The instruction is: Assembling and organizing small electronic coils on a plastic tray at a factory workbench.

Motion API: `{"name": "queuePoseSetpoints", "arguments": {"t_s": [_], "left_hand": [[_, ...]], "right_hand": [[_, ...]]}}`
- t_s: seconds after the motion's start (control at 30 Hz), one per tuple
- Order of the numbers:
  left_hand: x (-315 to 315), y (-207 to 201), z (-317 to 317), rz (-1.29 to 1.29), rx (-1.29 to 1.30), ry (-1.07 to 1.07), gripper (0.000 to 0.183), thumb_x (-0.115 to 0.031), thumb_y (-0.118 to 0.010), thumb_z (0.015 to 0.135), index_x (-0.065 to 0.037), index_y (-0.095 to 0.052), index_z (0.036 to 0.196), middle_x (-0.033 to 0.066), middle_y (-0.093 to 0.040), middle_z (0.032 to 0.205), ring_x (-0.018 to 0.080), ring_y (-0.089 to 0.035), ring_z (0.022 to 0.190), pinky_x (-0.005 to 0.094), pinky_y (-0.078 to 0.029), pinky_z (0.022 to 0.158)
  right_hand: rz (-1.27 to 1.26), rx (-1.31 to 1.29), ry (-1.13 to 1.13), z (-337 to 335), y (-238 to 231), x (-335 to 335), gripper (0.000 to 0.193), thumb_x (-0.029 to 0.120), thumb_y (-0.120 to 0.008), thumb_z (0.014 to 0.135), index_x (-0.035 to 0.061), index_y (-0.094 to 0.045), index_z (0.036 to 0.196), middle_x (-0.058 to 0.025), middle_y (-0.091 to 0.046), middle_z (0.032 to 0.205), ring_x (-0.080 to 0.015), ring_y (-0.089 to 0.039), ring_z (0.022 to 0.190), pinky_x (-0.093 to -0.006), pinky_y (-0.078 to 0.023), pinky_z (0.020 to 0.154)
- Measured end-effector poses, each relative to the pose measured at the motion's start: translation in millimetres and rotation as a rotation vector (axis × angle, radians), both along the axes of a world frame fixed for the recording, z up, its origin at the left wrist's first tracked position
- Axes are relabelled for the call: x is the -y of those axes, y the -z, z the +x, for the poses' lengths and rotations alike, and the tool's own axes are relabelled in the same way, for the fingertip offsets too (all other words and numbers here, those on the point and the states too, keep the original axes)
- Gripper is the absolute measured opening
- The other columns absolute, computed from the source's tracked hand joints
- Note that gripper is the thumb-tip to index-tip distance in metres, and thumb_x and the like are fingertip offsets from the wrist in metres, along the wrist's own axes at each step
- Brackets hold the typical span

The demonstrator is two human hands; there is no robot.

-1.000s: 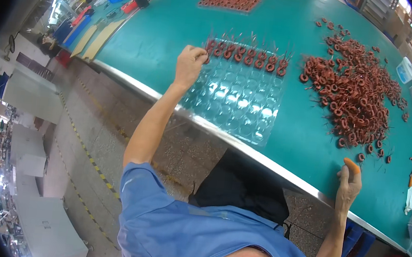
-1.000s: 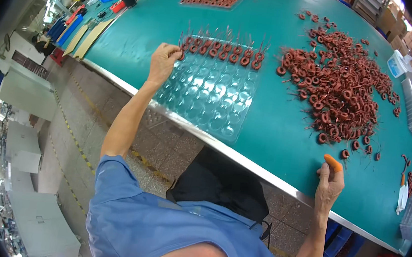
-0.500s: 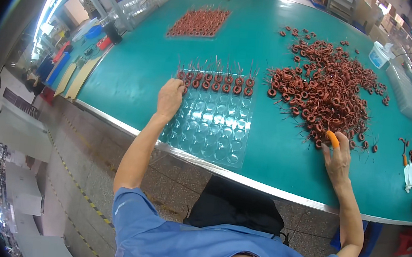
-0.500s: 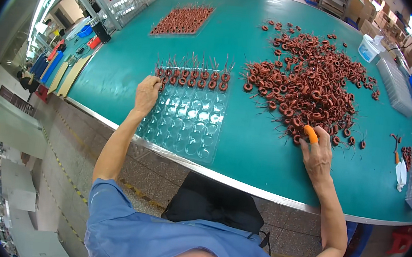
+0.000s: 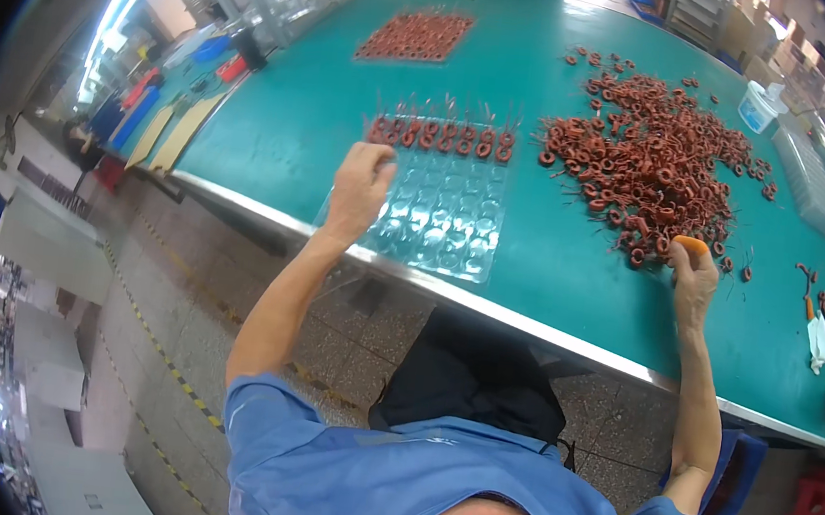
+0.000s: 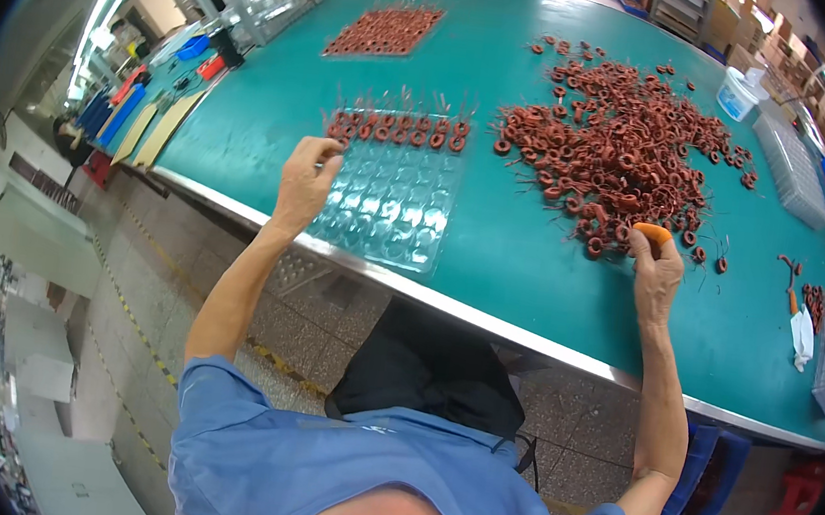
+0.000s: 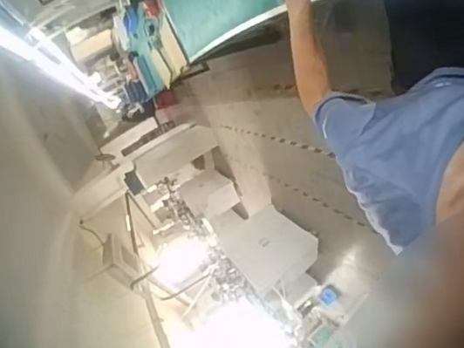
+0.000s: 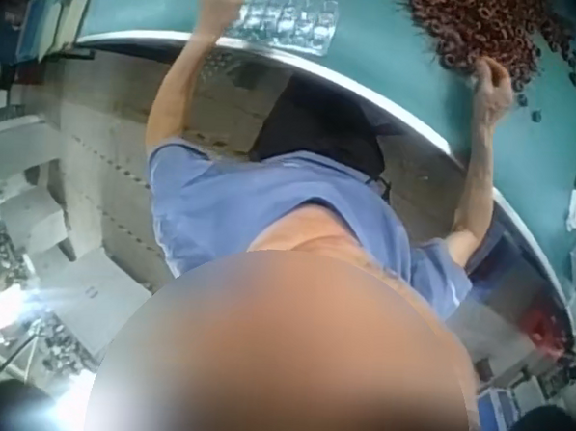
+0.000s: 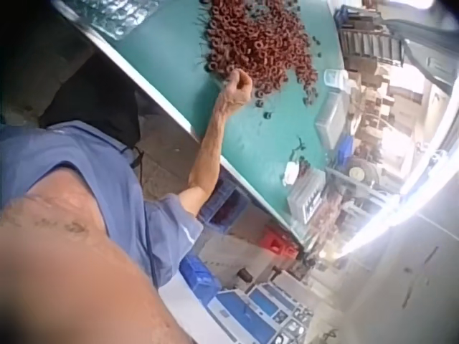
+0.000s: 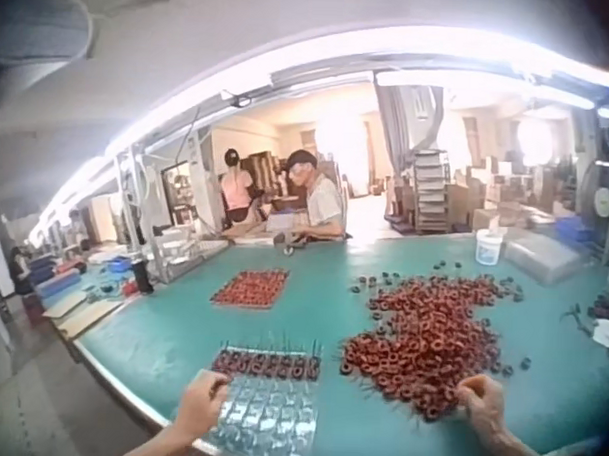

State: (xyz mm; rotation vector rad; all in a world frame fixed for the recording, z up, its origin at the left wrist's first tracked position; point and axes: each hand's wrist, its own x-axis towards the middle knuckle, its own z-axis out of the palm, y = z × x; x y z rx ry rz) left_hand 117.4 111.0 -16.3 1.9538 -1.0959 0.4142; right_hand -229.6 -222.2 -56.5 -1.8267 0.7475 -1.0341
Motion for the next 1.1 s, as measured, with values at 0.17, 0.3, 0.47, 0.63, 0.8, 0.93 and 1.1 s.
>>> {"name": "queuePoseSetpoints", "arguments": {"t_s": [0.17, 0.3, 0.47, 0.63, 0.8, 0.93, 1.1], "left_hand": [[5, -14, -55, 0.005, -0.051, 0.144, 0.013, -0.005, -0.063, 0.085, -0.001, -0.062, 0.098, 0.0107, -0.060, 0.090, 0.0206, -0.062, 0.079, 0.0308, -0.050, 0.069], [46, -1, -108, -0.083, -0.485, 0.394, 0.021, -0.010, -0.061, 0.089, 0.001, -0.059, 0.106, 0.0112, -0.062, 0.092, 0.0174, -0.062, 0.082, 0.0300, -0.050, 0.069], [110, 2, -176, -0.272, -1.245, 0.762, 0.045, -0.035, -0.052, 0.098, 0.001, -0.045, 0.124, 0.0125, -0.060, 0.092, 0.0200, -0.064, 0.077, 0.0307, -0.053, 0.065], [120, 1, -203, -0.199, -1.490, 1.203, 0.032, -0.030, -0.044, 0.102, -0.002, -0.047, 0.116, 0.0103, -0.058, 0.090, 0.0169, -0.061, 0.066, 0.0275, -0.051, 0.057], [100, -1, -199, -0.191, -1.635, 1.200, 0.027, -0.027, -0.049, 0.101, -0.003, -0.048, 0.113, 0.0060, -0.057, 0.088, 0.0137, -0.058, 0.064, 0.0252, -0.048, 0.053], [90, -7, -196, -0.163, -1.572, 1.184, 0.022, -0.020, -0.054, 0.099, -0.003, -0.048, 0.111, 0.0072, -0.059, 0.086, 0.0121, -0.057, 0.059, 0.0237, -0.046, 0.050], [89, -9, -191, -0.155, -1.291, 1.141, 0.020, -0.018, -0.055, 0.098, -0.003, -0.048, 0.109, 0.0066, -0.058, 0.083, 0.0095, -0.054, 0.059, 0.0236, -0.045, 0.051]], "right_hand": [[0.075, 0.170, 0.021, -13, -1, 10, 0.017, 0.019, -0.063, 0.094, 0.0039, -0.065, 0.102, 0.0031, -0.061, 0.076, -0.0020, -0.052, 0.063, -0.0170, -0.038, 0.052], [-0.116, 0.213, 0.048, -12, -31, -20, 0.016, 0.014, -0.063, 0.094, 0.0020, -0.064, 0.105, 0.0016, -0.062, 0.080, -0.0028, -0.054, 0.066, -0.0172, -0.041, 0.056], [-0.051, 0.293, -0.231, 15, -71, -88, 0.016, 0.011, -0.063, 0.093, -0.0005, -0.062, 0.103, -0.0023, -0.064, 0.077, -0.0063, -0.055, 0.063, -0.0194, -0.043, 0.056], [-0.057, 0.190, -0.383, 13, -63, -111, 0.015, 0.010, -0.064, 0.092, -0.0008, -0.061, 0.102, -0.0019, -0.063, 0.076, -0.0065, -0.056, 0.065, -0.0201, -0.044, 0.056], [-0.001, 0.230, -0.348, 10, -54, -120, 0.015, 0.011, -0.062, 0.094, -0.0008, -0.061, 0.104, -0.0024, -0.063, 0.080, -0.0074, -0.058, 0.066, -0.0201, -0.045, 0.058], [0.106, 0.302, -0.408, 15, -57, -121, 0.017, 0.015, -0.063, 0.094, 0.0005, -0.061, 0.103, -0.0011, -0.062, 0.081, -0.0071, -0.057, 0.069, -0.0199, -0.045, 0.061], [0.087, 0.024, -0.450, 12, -61, -113, 0.026, 0.025, -0.058, 0.097, 0.0019, -0.066, 0.107, 0.0013, -0.059, 0.077, -0.0046, -0.050, 0.067, -0.0180, -0.040, 0.059]]}}
